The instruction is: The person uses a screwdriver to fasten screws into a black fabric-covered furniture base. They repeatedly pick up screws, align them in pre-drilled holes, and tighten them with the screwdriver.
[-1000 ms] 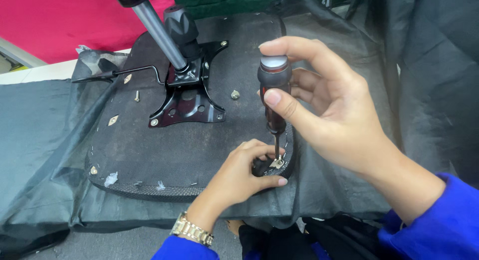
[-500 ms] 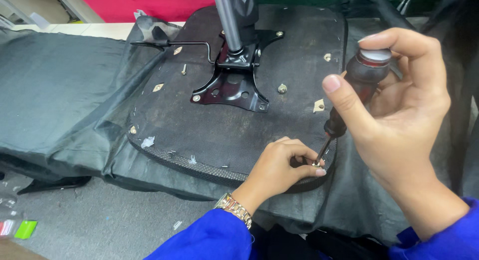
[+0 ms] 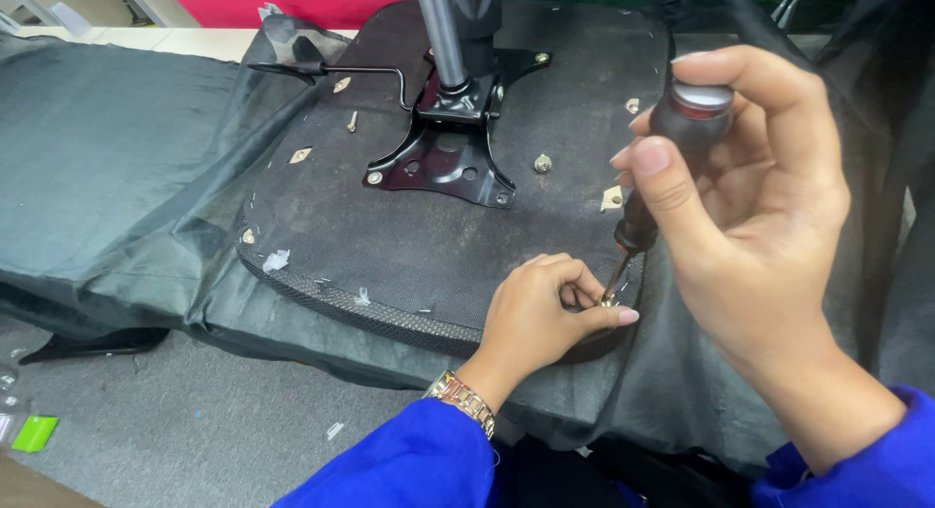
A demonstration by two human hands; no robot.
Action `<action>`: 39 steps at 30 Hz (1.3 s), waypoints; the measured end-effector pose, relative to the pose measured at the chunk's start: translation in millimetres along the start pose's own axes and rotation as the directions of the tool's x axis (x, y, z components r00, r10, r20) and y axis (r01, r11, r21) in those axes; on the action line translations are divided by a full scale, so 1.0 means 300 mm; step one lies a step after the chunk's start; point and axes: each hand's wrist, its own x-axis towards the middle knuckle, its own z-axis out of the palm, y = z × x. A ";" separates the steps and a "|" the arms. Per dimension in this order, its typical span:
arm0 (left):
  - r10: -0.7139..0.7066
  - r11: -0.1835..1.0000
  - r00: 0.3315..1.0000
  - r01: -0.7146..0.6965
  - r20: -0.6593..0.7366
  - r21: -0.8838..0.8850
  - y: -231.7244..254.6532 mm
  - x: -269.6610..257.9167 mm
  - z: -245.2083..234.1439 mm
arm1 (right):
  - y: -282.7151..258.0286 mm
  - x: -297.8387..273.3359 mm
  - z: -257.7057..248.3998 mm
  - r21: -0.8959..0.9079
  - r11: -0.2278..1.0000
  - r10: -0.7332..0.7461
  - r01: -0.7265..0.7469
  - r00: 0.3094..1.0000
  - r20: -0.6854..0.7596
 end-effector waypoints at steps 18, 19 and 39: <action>-0.062 0.994 0.974 0.041 -0.219 -0.098 0.035 0.020 -0.023 | 0.076 -0.015 -0.130 0.088 0.992 -0.083 0.092 0.992 -0.098; -0.031 0.999 0.973 0.025 -0.229 -0.031 0.023 0.023 -0.034 | 0.079 -0.015 -0.133 0.070 0.992 -0.099 0.105 0.991 -0.087; 0.274 0.929 0.914 -0.171 -0.299 0.329 -0.083 0.158 -0.154 | 0.272 0.161 -0.313 0.084 0.996 -0.023 0.039 0.982 -0.187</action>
